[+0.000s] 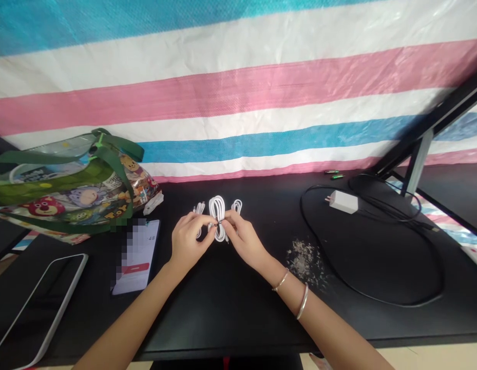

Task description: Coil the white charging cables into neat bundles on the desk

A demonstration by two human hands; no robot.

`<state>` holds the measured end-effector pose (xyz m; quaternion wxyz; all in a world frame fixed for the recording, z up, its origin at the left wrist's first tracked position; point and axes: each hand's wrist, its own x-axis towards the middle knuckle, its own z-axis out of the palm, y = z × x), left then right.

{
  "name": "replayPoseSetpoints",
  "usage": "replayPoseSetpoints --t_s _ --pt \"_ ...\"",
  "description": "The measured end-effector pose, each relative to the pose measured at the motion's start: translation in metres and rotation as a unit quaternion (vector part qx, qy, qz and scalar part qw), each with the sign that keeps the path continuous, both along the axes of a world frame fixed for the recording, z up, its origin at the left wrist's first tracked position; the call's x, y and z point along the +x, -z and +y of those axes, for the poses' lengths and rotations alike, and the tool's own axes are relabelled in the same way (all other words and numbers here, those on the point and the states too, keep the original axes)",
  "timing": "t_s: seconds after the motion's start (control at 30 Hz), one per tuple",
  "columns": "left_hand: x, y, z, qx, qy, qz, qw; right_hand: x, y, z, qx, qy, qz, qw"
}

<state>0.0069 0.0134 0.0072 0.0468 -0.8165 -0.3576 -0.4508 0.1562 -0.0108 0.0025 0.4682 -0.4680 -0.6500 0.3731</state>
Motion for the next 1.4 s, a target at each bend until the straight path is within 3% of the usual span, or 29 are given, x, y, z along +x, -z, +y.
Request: replayPoseSetpoints --t_s 0.33,0.73,1.4 --pt "-0.0018 0.0014 -0.0009 0.008 0.002 -0.010 1.000 -0.0017 -0.0008 -0.0023 0.015 -0.004 -0.024 1.000" --pt "-0.0027 0.0031 -0.0020 -0.037 0.005 -0.016 0.999 -0.0018 0.0006 -0.0020 0.010 -0.015 -0.032 0.999" --pt "0.0010 0.0024 -0.0059 -0.032 0.068 -0.070 0.995 -0.0092 -0.0039 -0.0069 -0.035 -0.008 0.052 0.998"
